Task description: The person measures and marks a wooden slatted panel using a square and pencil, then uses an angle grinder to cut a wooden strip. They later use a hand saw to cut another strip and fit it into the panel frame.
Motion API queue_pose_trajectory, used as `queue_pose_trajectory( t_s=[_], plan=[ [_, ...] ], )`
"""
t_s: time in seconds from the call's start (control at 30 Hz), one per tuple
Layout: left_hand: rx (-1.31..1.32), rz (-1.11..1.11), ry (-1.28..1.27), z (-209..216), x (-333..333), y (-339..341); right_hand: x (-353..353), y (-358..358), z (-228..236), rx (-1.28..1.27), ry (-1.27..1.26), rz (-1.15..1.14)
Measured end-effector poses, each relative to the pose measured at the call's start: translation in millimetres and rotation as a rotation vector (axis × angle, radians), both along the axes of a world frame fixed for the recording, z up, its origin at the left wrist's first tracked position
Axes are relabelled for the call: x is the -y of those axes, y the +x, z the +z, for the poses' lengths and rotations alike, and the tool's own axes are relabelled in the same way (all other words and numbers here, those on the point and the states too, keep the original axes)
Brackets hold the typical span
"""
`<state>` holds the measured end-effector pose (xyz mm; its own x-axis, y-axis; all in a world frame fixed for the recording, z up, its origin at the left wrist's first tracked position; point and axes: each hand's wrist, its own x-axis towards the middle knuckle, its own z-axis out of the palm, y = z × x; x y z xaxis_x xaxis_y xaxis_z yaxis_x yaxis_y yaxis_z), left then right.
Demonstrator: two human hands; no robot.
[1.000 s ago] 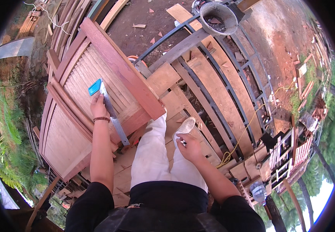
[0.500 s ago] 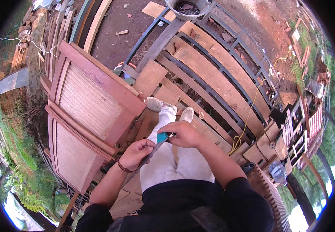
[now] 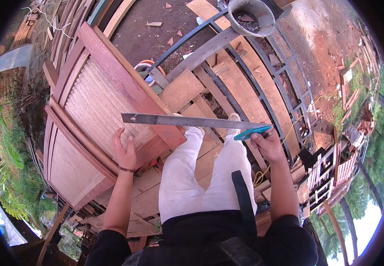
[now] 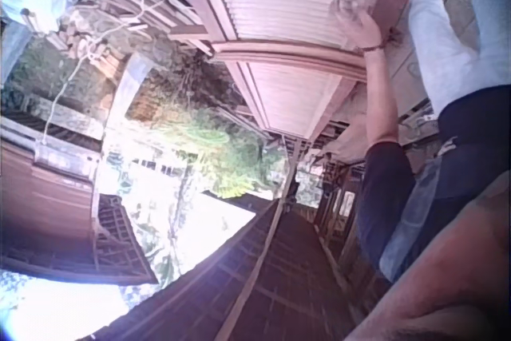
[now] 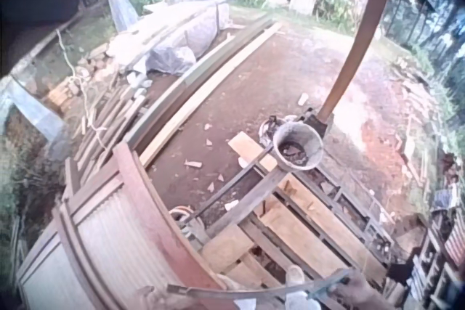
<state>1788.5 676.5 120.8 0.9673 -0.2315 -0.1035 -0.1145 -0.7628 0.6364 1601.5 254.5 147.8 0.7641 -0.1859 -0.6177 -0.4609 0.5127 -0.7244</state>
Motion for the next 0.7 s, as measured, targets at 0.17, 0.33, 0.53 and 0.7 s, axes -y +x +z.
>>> queue_pose_trajectory(
  t_s=[0.17,0.33,0.53,0.7],
  plan=[
    [0.105,0.088,0.058,-42.1,9.2,-30.8,-12.0,77.9,-57.9,0.07,0.106,0.047],
    [0.18,0.06,0.212,-43.7,16.7,-32.6,-50.1,119.9,-151.7,0.126,0.319,0.22],
    [0.174,0.078,0.244,-42.4,18.6,-32.6,-99.5,115.4,-215.8,0.125,0.564,0.283],
    [0.212,0.047,0.229,-42.1,11.9,-39.2,-141.8,106.7,-253.0,0.238,0.629,0.314]
  ],
)
